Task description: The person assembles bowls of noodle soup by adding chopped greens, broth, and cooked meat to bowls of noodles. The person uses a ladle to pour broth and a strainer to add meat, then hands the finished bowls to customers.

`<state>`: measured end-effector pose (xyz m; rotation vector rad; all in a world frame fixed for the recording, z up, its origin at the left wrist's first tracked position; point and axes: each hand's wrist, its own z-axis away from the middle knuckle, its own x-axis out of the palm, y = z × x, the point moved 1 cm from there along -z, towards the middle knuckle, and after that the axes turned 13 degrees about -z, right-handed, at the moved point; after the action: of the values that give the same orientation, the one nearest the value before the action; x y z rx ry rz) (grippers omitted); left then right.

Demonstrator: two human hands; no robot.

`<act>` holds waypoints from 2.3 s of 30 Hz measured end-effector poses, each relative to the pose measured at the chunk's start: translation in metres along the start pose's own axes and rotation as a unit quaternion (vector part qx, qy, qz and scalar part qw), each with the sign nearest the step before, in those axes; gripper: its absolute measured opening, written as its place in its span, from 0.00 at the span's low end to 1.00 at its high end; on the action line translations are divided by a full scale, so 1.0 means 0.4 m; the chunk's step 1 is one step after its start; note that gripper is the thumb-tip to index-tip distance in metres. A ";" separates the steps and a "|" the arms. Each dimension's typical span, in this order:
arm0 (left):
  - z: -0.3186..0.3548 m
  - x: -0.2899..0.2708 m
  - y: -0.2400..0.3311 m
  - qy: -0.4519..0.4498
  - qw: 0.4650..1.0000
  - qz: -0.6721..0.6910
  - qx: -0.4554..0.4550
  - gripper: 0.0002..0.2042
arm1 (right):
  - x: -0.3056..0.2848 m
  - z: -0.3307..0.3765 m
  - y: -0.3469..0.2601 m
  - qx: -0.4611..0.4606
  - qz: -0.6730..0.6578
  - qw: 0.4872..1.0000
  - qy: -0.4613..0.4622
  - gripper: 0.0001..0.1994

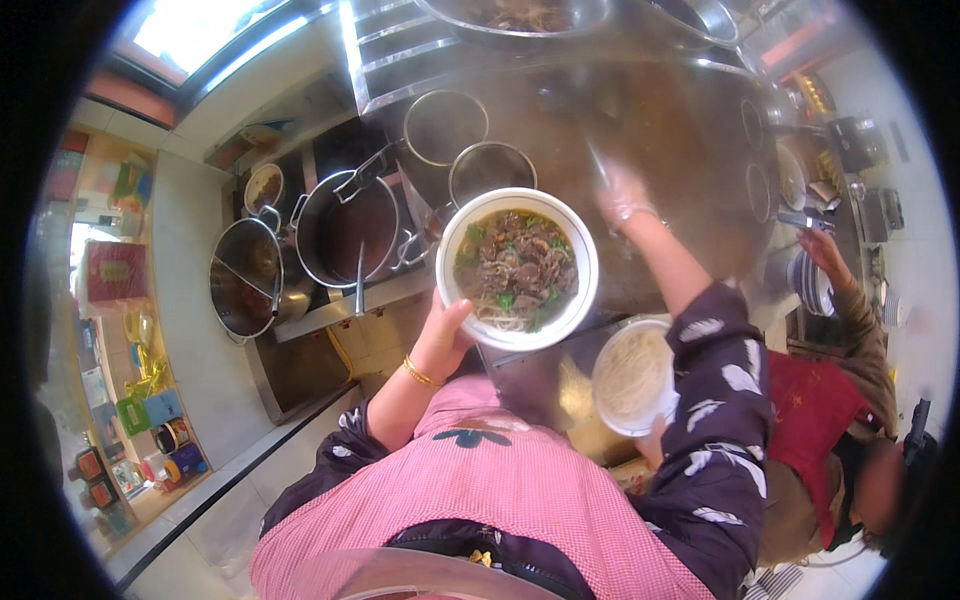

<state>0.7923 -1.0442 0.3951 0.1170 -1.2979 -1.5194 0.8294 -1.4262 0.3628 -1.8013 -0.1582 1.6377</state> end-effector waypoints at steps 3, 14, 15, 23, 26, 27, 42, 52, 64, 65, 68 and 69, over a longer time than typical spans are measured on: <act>-0.005 -0.001 0.005 0.006 1.000 -0.013 -0.012 0.38 | 0.070 -0.089 0.005 0.018 -0.021 1.000 -0.001 0.16; -0.030 -0.014 -0.003 -0.006 1.000 -0.002 0.006 0.41 | 0.109 -0.105 0.006 0.225 -0.479 0.838 -0.132 0.17; -0.031 -0.014 -0.002 -0.011 1.000 -0.003 0.008 0.41 | 0.098 -0.090 0.017 0.237 -0.547 0.791 -0.138 0.18; -0.047 -0.006 0.009 0.009 1.000 0.003 -0.009 0.36 | -0.100 0.166 0.000 0.258 -0.604 0.748 -0.091 0.20; -0.054 -0.005 0.015 -0.001 1.000 -0.004 -0.011 0.34 | -0.216 0.289 -0.083 0.270 -0.610 0.736 -0.117 0.23; -0.057 -0.005 0.017 0.002 1.000 -0.007 -0.017 0.34 | -0.252 0.329 -0.109 0.287 -0.592 0.747 -0.097 0.23; -0.087 -0.001 0.029 0.008 0.999 -0.029 -0.011 0.30 | -0.415 0.879 -0.341 0.289 -0.622 0.727 -0.034 0.27; -0.096 0.013 0.048 0.022 1.000 -0.009 0.015 0.23 | -0.256 1.014 -0.308 0.260 -0.395 0.881 0.006 0.29; -0.128 0.020 0.058 -0.030 0.999 0.045 0.005 0.19 | -0.339 0.908 -0.296 0.223 -0.530 0.818 0.019 0.29; -0.127 0.022 0.063 -0.023 0.999 0.027 0.004 0.19 | -0.359 0.870 -0.304 0.216 -0.634 0.742 -0.007 0.28; -0.128 0.038 0.075 -0.037 0.998 0.033 0.026 0.23 | -0.396 0.700 -0.291 0.204 -0.615 0.762 -0.003 0.26; -0.128 0.041 0.077 -0.041 0.998 0.032 0.025 0.24 | -0.406 0.630 -0.283 0.189 -0.693 0.694 -0.036 0.27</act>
<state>0.8387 -1.0839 0.4063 0.0469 -1.3929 -1.4507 0.6060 -1.3238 0.5684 -0.7523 -0.8916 0.5057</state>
